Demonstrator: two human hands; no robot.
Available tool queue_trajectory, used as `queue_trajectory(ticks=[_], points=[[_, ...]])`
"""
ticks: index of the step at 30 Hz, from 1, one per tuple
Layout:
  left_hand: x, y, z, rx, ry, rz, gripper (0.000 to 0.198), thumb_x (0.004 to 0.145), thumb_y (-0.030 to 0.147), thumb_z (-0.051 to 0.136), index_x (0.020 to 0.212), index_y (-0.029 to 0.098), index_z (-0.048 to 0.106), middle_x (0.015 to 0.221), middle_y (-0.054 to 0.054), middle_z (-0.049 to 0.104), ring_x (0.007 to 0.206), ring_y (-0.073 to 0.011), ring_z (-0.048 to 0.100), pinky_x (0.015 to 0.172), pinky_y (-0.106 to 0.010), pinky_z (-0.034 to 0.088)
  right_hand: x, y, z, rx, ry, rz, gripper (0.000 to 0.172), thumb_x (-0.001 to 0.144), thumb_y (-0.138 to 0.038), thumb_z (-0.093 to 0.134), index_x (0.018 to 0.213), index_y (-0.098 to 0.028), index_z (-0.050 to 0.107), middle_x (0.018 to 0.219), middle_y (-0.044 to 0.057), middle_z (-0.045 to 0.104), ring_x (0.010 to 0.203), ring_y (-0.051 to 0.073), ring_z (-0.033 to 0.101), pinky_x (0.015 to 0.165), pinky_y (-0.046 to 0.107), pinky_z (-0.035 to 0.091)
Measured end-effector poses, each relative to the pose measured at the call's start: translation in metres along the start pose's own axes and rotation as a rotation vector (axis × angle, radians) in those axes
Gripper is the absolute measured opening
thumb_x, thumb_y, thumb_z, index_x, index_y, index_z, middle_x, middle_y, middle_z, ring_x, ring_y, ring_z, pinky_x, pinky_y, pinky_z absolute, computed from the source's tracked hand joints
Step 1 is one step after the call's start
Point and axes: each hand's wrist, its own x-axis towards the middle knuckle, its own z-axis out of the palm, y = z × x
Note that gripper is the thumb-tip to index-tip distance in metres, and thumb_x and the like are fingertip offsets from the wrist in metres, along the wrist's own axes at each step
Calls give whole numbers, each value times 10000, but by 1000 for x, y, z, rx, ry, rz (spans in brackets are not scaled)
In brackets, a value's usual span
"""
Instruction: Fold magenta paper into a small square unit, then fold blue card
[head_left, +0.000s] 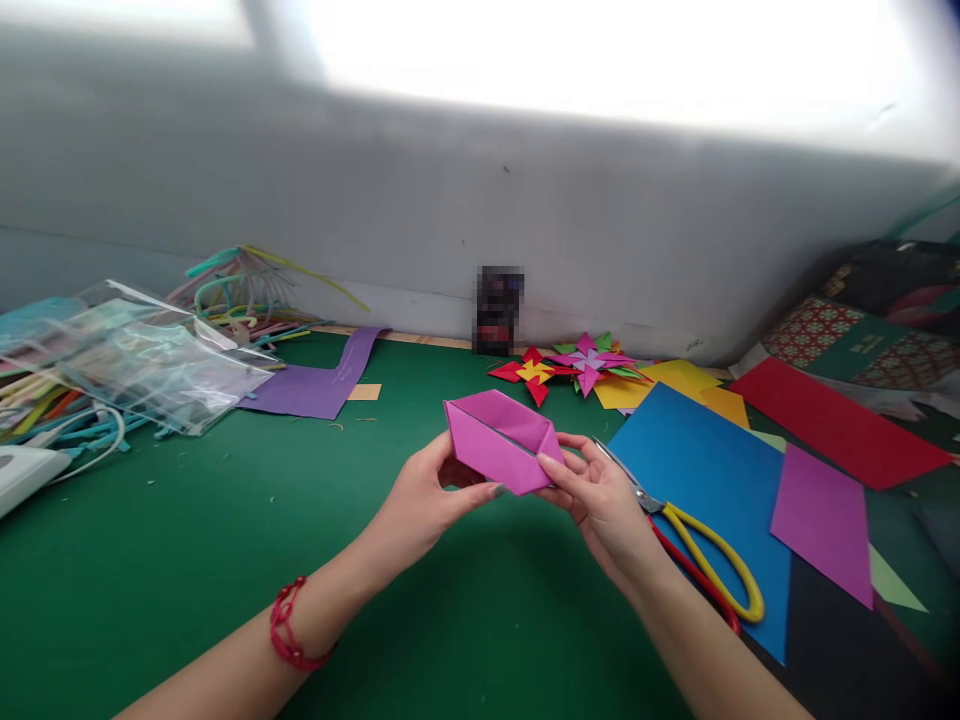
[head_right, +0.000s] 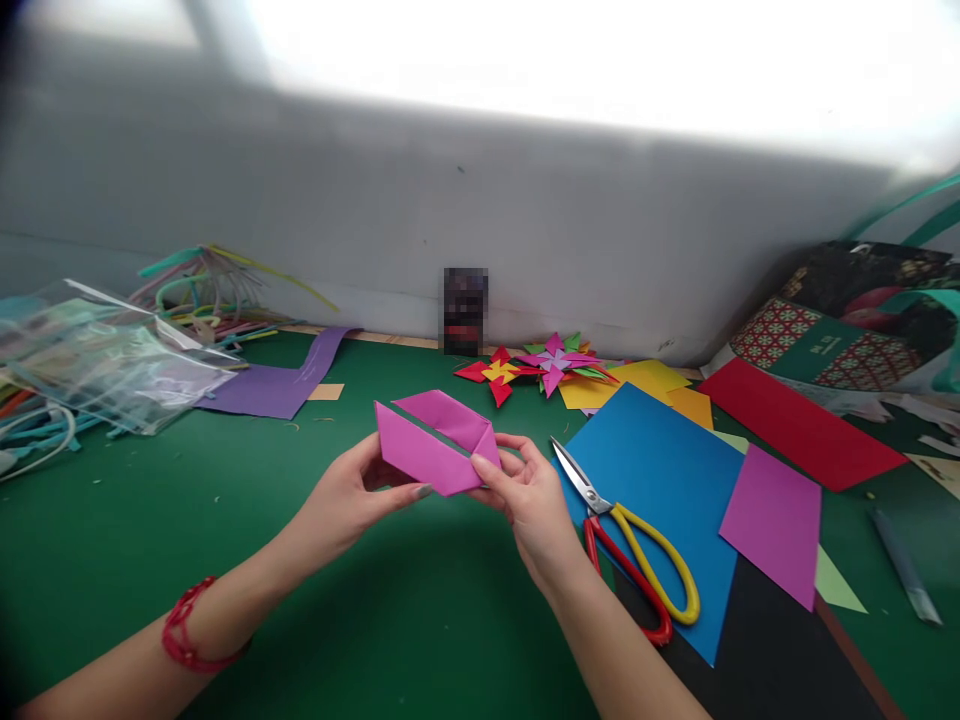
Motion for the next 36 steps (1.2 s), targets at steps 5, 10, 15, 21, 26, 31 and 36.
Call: queue_trajectory(ticks=[5,10,15,21,26,31,36], points=[[2,2,-9,438,265,391,809,689,258,685,1344,282,210,1402,-118,276,1208,-256,393,950,-427,397,3,-12,-10,-73,19,35,435,677,-307,700,1063,-180,547,988,77,671,844,205,650,692,293,544],[0,6,-20,875,-70,731,396,799,149,551,1159,309,507,1301,-27,466,1256,-221,337,1053,-500,216,4,-22,-20,-122,-24,72,417,682,-278,699,1068,-176,577,999,87,662,830,201,647,655,276,547],[-4,10,-24,805,-201,761,320,852,105,445,1120,245,550,1081,-18,642,1046,-141,557,1043,-398,290,2,-27,-24,-162,-93,103,464,681,-278,699,1112,-190,552,930,77,674,772,195,645,659,315,538],[-2,15,-21,661,-277,653,219,840,206,498,997,269,637,1040,-24,655,997,-167,573,912,-315,409,0,-27,-22,-224,-100,93,461,679,-316,694,1097,-191,544,876,67,669,685,162,624,598,275,510],[-5,25,-20,636,-320,558,202,851,209,485,967,273,637,991,-6,667,913,-137,591,831,-263,406,-2,-31,-23,-256,-195,138,464,672,-309,699,1089,-186,537,821,48,660,598,123,582,535,232,464],[-11,30,-12,894,-404,650,353,842,149,448,1146,303,541,1162,-41,578,919,-151,560,715,-248,399,-5,-26,-16,-283,-238,163,456,659,-305,706,1071,-187,551,705,13,648,578,126,573,515,220,441],[-14,24,-12,959,-286,808,356,847,170,455,1177,292,516,1145,-55,583,938,-161,548,724,-270,409,-11,-23,-3,-120,-208,183,379,700,-345,670,1036,-190,587,790,31,657,661,137,604,596,245,478]])
